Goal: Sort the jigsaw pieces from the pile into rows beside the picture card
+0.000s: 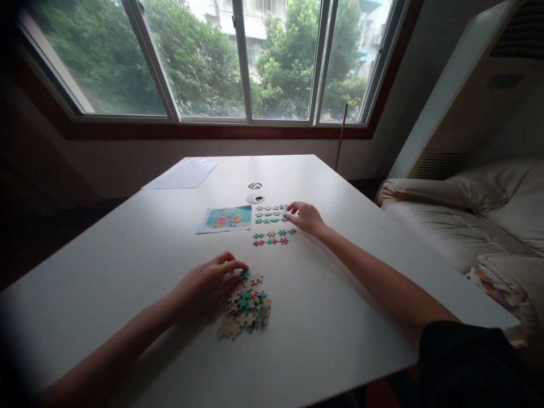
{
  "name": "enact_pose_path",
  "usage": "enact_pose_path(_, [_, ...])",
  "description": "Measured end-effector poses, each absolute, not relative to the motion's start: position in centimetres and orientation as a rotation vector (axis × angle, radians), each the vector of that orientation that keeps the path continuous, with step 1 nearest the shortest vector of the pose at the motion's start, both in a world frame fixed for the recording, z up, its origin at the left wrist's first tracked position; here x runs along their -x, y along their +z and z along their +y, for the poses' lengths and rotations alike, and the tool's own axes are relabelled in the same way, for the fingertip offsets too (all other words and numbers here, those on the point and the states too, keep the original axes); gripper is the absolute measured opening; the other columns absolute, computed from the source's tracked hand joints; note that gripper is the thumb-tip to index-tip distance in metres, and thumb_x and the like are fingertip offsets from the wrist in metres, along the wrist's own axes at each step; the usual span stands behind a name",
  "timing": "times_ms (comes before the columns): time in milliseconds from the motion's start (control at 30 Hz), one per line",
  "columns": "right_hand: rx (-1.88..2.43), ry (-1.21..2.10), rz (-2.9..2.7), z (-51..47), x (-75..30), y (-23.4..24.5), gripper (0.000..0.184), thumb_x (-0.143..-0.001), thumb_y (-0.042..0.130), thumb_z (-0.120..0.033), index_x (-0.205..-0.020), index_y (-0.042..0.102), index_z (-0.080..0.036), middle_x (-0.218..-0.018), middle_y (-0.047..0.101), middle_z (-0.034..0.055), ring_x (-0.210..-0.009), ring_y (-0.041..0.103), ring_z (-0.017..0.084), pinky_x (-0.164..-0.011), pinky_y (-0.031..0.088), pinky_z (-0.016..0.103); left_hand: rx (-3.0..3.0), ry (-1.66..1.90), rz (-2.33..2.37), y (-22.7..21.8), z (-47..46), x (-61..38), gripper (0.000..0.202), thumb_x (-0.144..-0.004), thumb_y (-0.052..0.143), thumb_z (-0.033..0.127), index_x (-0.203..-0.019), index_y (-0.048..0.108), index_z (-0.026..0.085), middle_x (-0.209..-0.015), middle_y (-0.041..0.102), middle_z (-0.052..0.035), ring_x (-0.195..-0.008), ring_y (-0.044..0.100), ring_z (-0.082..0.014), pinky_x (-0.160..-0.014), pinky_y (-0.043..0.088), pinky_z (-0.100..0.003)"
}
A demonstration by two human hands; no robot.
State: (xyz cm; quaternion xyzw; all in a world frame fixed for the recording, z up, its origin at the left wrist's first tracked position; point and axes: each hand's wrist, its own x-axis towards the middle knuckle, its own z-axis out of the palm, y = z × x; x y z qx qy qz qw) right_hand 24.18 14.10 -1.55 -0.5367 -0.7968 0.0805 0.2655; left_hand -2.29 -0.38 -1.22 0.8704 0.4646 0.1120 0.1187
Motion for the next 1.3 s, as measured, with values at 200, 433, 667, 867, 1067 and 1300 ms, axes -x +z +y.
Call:
enact_pose_path(200, [1.627, 0.286, -2.188, 17.5, -23.7, -2.1, 0.029, -0.071, 0.058, -0.044, -0.087, 0.065, -0.020, -0.084, 0.066, 0.0022, -0.074, 0.059, 0.015, -0.063, 0.041, 0.024, -2.518, 0.299, 1.386, -1.0, -0.5, 2.2, 0.023, -0.086, 0.037, 0.031, -0.102, 0.054, 0.028, -0.100, 0.053, -0.0020, -0.072, 0.057, -0.0148, -0.064, 0.042, -0.026])
enact_pose_path(433, [1.714, 0.290, -2.223, 18.7, -23.3, -2.1, 0.029, -0.068, 0.062, -0.043, -0.085, 0.067, -0.021, -0.084, 0.066, 0.0026, -0.075, 0.059, 0.015, -0.063, 0.041, 0.023, -2.500, 0.263, 1.415, -0.7, -0.6, 2.0, 0.023, -0.086, 0.037, 0.033, -0.100, 0.054, 0.025, -0.099, 0.053, -0.0027, -0.073, 0.057, -0.0157, -0.064, 0.041, -0.026])
enact_pose_path(667, [1.604, 0.246, -2.266, 16.0, -23.4, -0.8, 0.028, -0.075, 0.056, -0.038, -0.094, 0.065, -0.019, -0.093, 0.064, 0.0053, -0.080, 0.058, 0.016, -0.069, 0.042, 0.026, -2.516, 0.307, 1.385, -1.1, -0.5, 2.2, 0.024, -0.086, 0.037, 0.032, -0.103, 0.054, 0.027, -0.102, 0.053, -0.0026, -0.074, 0.057, -0.0157, -0.064, 0.042, -0.027])
enact_pose_path(867, [1.190, 0.326, -2.375, 8.9, -22.5, -1.0, 0.017, -0.076, 0.057, -0.029, -0.089, 0.065, -0.020, -0.087, 0.063, 0.0046, -0.080, 0.057, 0.015, -0.072, 0.043, 0.029, -2.448, 0.286, 1.365, -0.9, -0.2, 2.3, 0.021, -0.084, 0.040, 0.032, -0.098, 0.054, 0.025, -0.102, 0.051, -0.0027, -0.075, 0.056, -0.0162, -0.067, 0.042, -0.028])
enact_pose_path(1067, [1.000, 0.422, -2.380, 3.2, -20.8, -1.3, 0.014, -0.076, 0.058, -0.024, -0.088, 0.063, -0.020, -0.086, 0.063, 0.0042, -0.082, 0.055, 0.015, -0.075, 0.043, 0.030, -2.376, 0.316, 1.315, -0.7, -0.1, 2.6, 0.018, -0.080, 0.046, 0.029, -0.095, 0.052, 0.021, -0.097, 0.052, -0.0029, -0.074, 0.053, -0.0152, -0.066, 0.041, -0.026])
enact_pose_path(1300, [0.850, 0.334, -2.394, 1.2, -19.2, -1.8, 0.009, -0.078, 0.057, -0.023, -0.085, 0.062, -0.020, -0.082, 0.064, 0.0024, -0.080, 0.056, 0.015, -0.077, 0.040, 0.031, -2.264, 0.515, 1.279, -1.5, 0.0, 2.7, 0.009, -0.075, 0.049, 0.021, -0.084, 0.052, 0.018, -0.073, 0.054, 0.0021, -0.059, 0.046, -0.0105, -0.055, 0.036, -0.021])
